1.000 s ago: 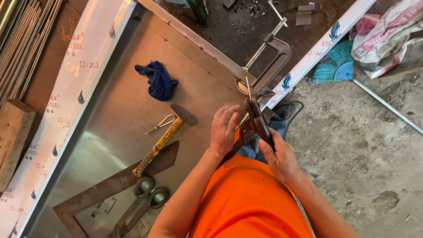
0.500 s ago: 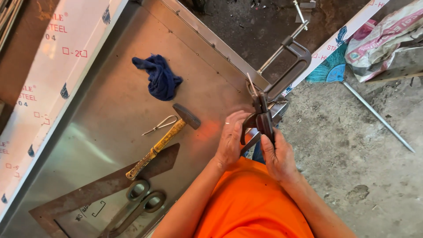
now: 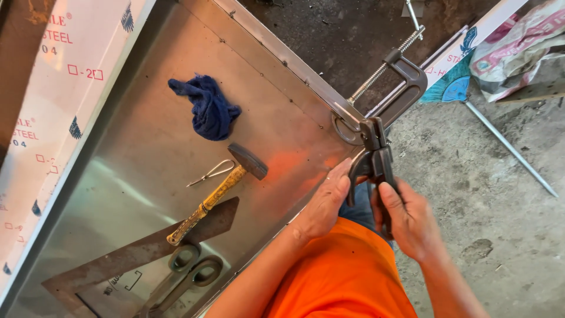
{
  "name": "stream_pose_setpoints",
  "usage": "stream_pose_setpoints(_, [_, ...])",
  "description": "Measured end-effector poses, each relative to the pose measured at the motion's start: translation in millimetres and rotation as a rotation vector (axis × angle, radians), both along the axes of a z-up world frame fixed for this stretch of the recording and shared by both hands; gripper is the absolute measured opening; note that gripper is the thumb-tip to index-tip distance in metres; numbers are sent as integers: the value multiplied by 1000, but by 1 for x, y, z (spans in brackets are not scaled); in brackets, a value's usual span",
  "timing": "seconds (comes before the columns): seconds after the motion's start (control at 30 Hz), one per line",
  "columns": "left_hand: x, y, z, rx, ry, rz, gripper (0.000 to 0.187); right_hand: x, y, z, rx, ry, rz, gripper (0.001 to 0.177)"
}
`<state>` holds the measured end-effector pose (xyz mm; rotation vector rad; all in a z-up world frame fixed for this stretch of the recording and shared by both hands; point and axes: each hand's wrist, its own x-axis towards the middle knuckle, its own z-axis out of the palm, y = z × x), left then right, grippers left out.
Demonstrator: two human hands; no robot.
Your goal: The person secures a stainless steel frame on the workbench with C-clamps, tightening the clamp screws by hand. They then tack weld the frame joint using a welding electrode holder, producing sparks, wipe the surface with a blue cloth, and finally measure the frame with a tape measure.
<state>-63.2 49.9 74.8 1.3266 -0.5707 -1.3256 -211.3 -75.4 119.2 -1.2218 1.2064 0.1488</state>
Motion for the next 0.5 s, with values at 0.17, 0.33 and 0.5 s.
stream_pose_setpoints(0.17, [2, -18, 16, 37, -33, -52, 81, 21, -27, 25, -174, 11, 142, 31])
stream_pose_setpoints(0.33, [1, -33, 26, 80, -33, -22, 82, 16, -48, 13, -184, 37, 239, 29])
stream_pose_setpoints(0.5, [-3, -34, 22, 100, -58, -11, 77, 25, -61, 15, -199, 75, 329, 30])
